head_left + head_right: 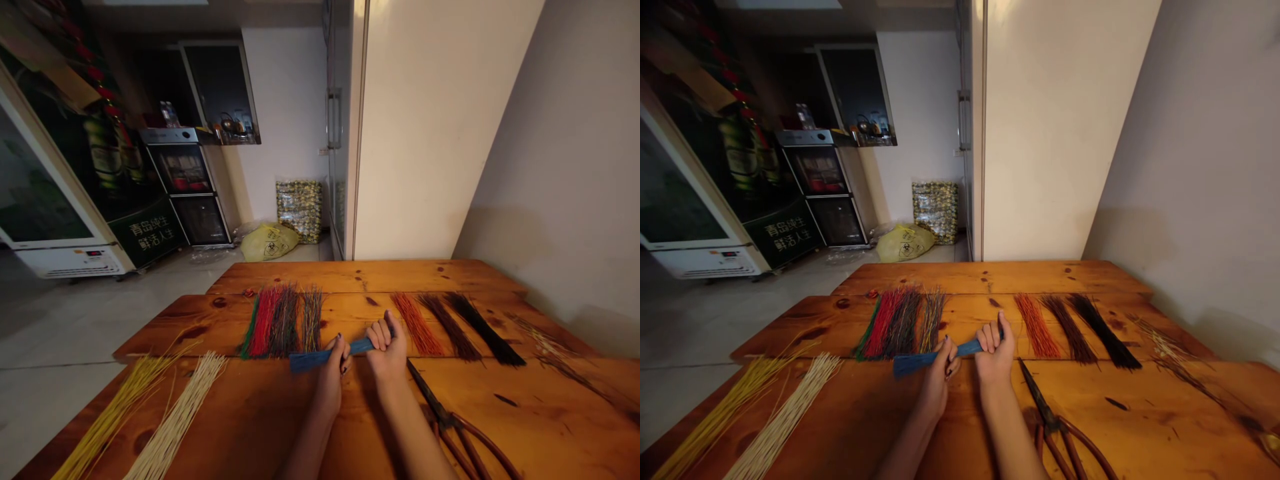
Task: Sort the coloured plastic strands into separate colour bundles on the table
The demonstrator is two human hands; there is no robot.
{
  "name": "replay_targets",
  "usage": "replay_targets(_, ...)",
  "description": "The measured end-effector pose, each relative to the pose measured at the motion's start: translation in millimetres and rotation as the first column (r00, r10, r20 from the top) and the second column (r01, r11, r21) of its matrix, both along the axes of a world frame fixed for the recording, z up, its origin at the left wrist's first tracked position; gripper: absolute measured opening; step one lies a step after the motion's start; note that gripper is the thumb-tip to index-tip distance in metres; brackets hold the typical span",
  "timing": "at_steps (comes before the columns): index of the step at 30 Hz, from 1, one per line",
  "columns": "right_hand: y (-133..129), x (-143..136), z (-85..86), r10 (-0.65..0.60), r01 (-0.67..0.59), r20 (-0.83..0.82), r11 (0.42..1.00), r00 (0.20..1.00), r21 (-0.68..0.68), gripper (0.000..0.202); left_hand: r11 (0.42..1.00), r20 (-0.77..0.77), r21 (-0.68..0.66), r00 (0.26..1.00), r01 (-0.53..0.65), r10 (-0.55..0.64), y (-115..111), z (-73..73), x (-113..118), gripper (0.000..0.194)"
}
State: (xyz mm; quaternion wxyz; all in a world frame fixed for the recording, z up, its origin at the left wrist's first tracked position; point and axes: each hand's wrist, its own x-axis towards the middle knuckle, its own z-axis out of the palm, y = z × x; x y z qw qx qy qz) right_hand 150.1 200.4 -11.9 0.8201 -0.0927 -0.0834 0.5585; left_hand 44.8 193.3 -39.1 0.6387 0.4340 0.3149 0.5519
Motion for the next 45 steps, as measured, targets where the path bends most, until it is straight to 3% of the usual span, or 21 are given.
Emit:
replay_targets(12, 1.5, -7.1, -0.2, -0.046, 0.052, 0.111, 0.997, 0.993, -0.050, 0.029, 0.999, 0.029, 0.009, 0.999, 0.038, -0.039, -4.1, 6.3, -4.9, 0.043)
replay_targets(17, -0.3, -16.2, -0.1, -0.013, 0.014, 0.020, 0.996, 1.000, -0.093, 0.037, 0.994, -0.036, -0.014, 0.993, 0.112, -0.113, -4.9, 8.2, -2.7, 0.045)
replay_targets(21, 0.2, -20.6, -5.4, 0.099, -0.095, 0.026, 0.985, 0.995, -0.147, 0.049, 0.993, -0.096, -0.022, 0.988, 0.120, -0.121, -4.6, 6.8, -0.5, 0.048)
replay_targets(24, 3.9, -20.1, -12.1, 0.071, -0.066, 0.044, 0.992, 0.997, -0.106, 0.046, 0.994, -0.066, -0.064, 0.993, 0.091, -0.095, -4.3, 2.3, 2.5, 0.051)
replay_targets(30, 5.5, -14.2, -12.6, 0.072, -0.070, 0.080, 0.997, 0.994, -0.031, 0.040, 0.987, 0.046, -0.102, 0.992, 0.126, -0.121, -3.3, -5.8, 6.1, 0.054)
replay_targets(40, 2.9, 6.4, -4.5, 0.068, -0.069, 0.055, 0.997, 0.996, 0.016, 0.023, 0.986, 0.130, -0.085, 0.983, 0.144, -0.133, -4.7, -0.6, 2.7, 0.051)
replay_targets(45, 4.6, 23.5, -5.4, 0.012, -0.012, 0.089, 1.000, 0.996, 0.004, 0.028, 0.983, 0.134, -0.082, 0.979, 0.166, -0.154, -5.7, -0.8, 2.0, 0.050)
